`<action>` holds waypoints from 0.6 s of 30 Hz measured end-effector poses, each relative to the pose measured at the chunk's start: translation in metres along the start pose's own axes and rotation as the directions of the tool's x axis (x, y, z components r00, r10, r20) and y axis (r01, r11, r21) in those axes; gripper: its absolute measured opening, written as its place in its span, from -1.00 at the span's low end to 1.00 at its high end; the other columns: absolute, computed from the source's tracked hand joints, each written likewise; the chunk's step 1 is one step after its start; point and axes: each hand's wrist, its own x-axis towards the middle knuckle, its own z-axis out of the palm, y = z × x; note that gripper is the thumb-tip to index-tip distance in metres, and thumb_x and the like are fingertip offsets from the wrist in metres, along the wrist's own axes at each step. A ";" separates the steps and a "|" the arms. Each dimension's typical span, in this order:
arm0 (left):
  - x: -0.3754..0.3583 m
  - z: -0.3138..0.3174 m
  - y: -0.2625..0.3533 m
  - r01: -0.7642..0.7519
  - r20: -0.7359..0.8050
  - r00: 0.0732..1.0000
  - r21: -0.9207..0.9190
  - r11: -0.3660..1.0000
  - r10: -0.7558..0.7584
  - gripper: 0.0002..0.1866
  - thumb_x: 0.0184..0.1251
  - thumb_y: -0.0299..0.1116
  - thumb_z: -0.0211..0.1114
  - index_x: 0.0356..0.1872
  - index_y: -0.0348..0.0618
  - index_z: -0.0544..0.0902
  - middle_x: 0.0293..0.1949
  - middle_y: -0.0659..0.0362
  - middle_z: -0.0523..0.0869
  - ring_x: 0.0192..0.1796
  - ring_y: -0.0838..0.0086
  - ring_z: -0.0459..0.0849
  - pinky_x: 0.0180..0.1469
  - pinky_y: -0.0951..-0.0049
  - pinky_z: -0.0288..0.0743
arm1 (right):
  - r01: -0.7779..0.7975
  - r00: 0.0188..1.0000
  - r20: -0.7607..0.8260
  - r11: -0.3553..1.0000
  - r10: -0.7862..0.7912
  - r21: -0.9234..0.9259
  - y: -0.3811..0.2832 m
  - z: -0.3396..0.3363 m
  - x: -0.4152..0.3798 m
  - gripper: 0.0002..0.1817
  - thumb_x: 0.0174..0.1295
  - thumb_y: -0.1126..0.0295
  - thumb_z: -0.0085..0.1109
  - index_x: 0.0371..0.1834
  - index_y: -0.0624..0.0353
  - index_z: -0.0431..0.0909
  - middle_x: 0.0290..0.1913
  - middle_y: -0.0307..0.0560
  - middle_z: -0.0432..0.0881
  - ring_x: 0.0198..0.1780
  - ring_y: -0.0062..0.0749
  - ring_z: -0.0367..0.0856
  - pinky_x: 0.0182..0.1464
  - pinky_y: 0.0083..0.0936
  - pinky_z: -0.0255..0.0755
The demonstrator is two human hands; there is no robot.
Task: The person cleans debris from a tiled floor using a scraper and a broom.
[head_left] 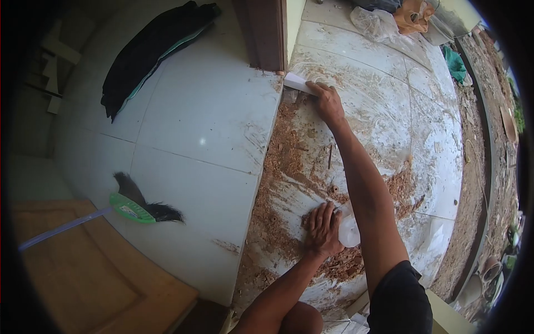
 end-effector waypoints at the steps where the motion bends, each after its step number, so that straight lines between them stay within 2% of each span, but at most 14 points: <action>1: 0.000 -0.001 -0.001 -0.026 -0.024 0.999 -0.018 0.999 0.026 -0.25 0.02 0.01 0.38 0.19 -0.20 0.36 0.31 -0.18 0.26 0.41 -0.07 0.16 0.43 -0.14 -0.07 | -0.027 0.998 0.060 0.999 0.025 0.031 -0.013 -0.006 -0.012 -0.62 0.15 0.47 0.11 0.07 0.05 0.60 0.04 0.07 0.62 0.04 0.03 0.56 0.13 -0.23 0.39; 2: -0.001 -0.001 -0.001 -0.032 -0.019 0.999 -0.026 0.999 0.032 -0.25 0.02 0.01 0.38 0.19 -0.20 0.36 0.31 -0.18 0.26 0.41 -0.07 0.16 0.43 -0.14 -0.07 | -0.057 0.992 0.114 0.997 0.051 0.053 -0.023 -0.015 -0.023 -0.62 0.15 0.47 0.11 0.08 0.04 0.60 0.08 0.06 0.61 0.06 0.02 0.55 0.15 -0.24 0.38; 5: -0.001 -0.011 0.004 -0.063 -0.077 0.995 -0.045 0.997 0.059 -0.30 -0.06 -0.18 0.44 0.13 -0.21 0.38 0.24 -0.16 0.31 0.35 -0.09 0.25 0.38 -0.15 0.03 | 0.024 0.980 0.198 1.000 -0.025 0.008 -0.050 -0.030 -0.063 -0.58 0.14 0.53 0.06 0.12 0.04 0.57 0.11 -0.02 0.58 -0.08 0.01 0.54 0.14 -0.25 0.39; 6: -0.004 -0.012 0.005 -0.068 -0.070 0.995 -0.054 0.996 0.064 -0.30 -0.06 -0.18 0.44 0.13 -0.21 0.38 0.24 -0.16 0.31 0.35 -0.09 0.25 0.38 -0.15 0.03 | 0.043 0.973 0.225 0.999 -0.046 0.018 -0.057 -0.033 -0.077 -0.56 0.13 0.55 0.05 0.12 0.03 0.56 0.11 -0.03 0.57 -0.10 0.00 0.54 0.15 -0.26 0.40; 8: -0.003 -0.008 0.005 -0.088 -0.112 0.990 0.001 0.996 0.087 -0.28 -0.07 -0.16 0.45 0.13 -0.23 0.37 0.21 -0.14 0.34 0.34 -0.09 0.27 0.38 -0.17 0.03 | 0.106 0.972 0.207 0.994 -0.109 0.026 -0.072 -0.039 -0.113 -0.55 0.09 0.44 0.18 0.12 -0.01 0.55 -0.01 -0.12 0.57 -0.14 -0.10 0.52 0.04 -0.29 0.44; 9: -0.004 -0.004 0.004 -0.071 -0.102 0.992 0.032 0.997 0.074 -0.21 -0.09 -0.10 0.45 0.20 -0.18 0.34 0.27 -0.12 0.30 0.42 0.03 0.16 0.45 -0.03 -0.03 | 0.168 0.958 0.238 0.985 -0.158 -0.023 -0.074 -0.038 -0.133 -0.48 0.10 0.51 0.10 0.20 -0.06 0.50 0.12 -0.10 0.54 -0.07 -0.14 0.52 0.08 -0.32 0.46; 10: -0.005 -0.008 0.008 -0.080 -0.101 0.991 0.031 0.996 0.083 -0.21 -0.09 -0.10 0.45 0.20 -0.18 0.34 0.27 -0.12 0.30 0.42 0.03 0.16 0.45 -0.03 -0.03 | 0.165 0.960 0.233 0.986 -0.153 -0.031 -0.084 -0.045 -0.149 -0.48 0.10 0.51 0.10 0.20 -0.06 0.50 0.12 -0.10 0.54 -0.07 -0.14 0.52 0.08 -0.32 0.46; 12: -0.007 -0.017 0.016 -0.015 -0.019 1.000 -0.027 1.000 0.015 -0.22 -0.05 -0.08 0.43 0.19 -0.25 0.35 0.22 -0.15 0.34 0.30 -0.10 0.28 0.36 -0.04 0.09 | 0.225 0.915 0.321 0.970 -0.243 0.093 -0.106 -0.057 -0.180 -0.53 0.09 0.44 0.20 0.15 0.01 0.54 0.10 -0.08 0.56 -0.06 -0.11 0.55 0.08 -0.35 0.47; 13: -0.010 -0.009 0.014 -0.071 -0.168 0.983 0.037 0.997 0.076 -0.21 -0.02 -0.04 0.40 0.22 -0.24 0.35 0.21 -0.15 0.35 0.26 -0.11 0.31 0.34 0.02 0.12 | 0.217 0.920 0.315 0.973 -0.232 0.081 -0.114 -0.058 -0.198 -0.53 0.09 0.44 0.20 0.15 0.01 0.54 0.10 -0.08 0.56 -0.06 -0.11 0.55 0.08 -0.35 0.47; 14: -0.009 0.000 0.007 -0.092 -0.169 0.981 0.035 0.995 0.097 -0.21 -0.02 -0.04 0.40 0.22 -0.24 0.35 0.21 -0.15 0.35 0.26 -0.11 0.31 0.34 0.02 0.12 | 0.218 0.892 0.374 0.967 -0.253 0.134 -0.120 -0.060 -0.212 -0.50 0.06 0.42 0.24 0.16 0.00 0.54 0.13 -0.06 0.55 0.00 -0.12 0.55 0.09 -0.34 0.47; 15: -0.011 0.012 -0.001 -0.132 -0.063 0.989 0.020 0.991 0.133 -0.23 0.00 -0.02 0.38 0.20 -0.24 0.36 0.21 -0.14 0.36 0.26 -0.11 0.32 0.34 0.03 0.13 | 0.208 0.860 0.433 0.961 -0.270 0.184 -0.124 -0.066 -0.226 -0.47 0.04 0.39 0.29 0.18 -0.01 0.53 0.16 -0.04 0.54 0.05 -0.13 0.55 0.11 -0.33 0.47; 16: -0.014 0.013 0.002 -0.173 0.042 0.984 0.001 0.985 0.173 -0.24 0.01 0.00 0.36 0.19 -0.24 0.36 0.20 -0.13 0.37 0.26 -0.10 0.32 0.33 0.04 0.15 | 0.199 0.868 0.428 0.967 -0.250 0.161 -0.129 -0.082 -0.234 -0.47 0.04 0.39 0.29 0.18 -0.01 0.53 0.16 -0.04 0.54 0.05 -0.13 0.55 0.11 -0.33 0.47; 17: -0.019 0.014 0.007 -0.193 0.042 0.980 -0.006 0.981 0.193 -0.24 0.01 0.00 0.36 0.19 -0.24 0.36 0.20 -0.13 0.37 0.26 -0.10 0.32 0.33 0.04 0.15 | 0.071 0.861 0.492 0.989 -0.126 0.130 -0.134 -0.098 -0.240 -0.51 0.15 0.42 0.06 0.21 -0.07 0.51 0.19 0.02 0.51 0.10 -0.09 0.54 0.15 -0.32 0.46; 18: -0.024 0.012 0.012 -0.230 -0.002 0.973 0.062 0.971 0.231 -0.30 -0.04 -0.08 0.40 0.12 -0.24 0.42 0.18 -0.12 0.38 0.29 -0.06 0.30 0.37 0.03 0.12 | -0.056 0.835 0.550 0.994 -0.005 0.093 -0.138 -0.110 -0.244 -0.51 0.25 0.44 -0.17 0.24 -0.12 0.49 0.23 0.07 0.48 0.14 -0.04 0.53 0.19 -0.32 0.46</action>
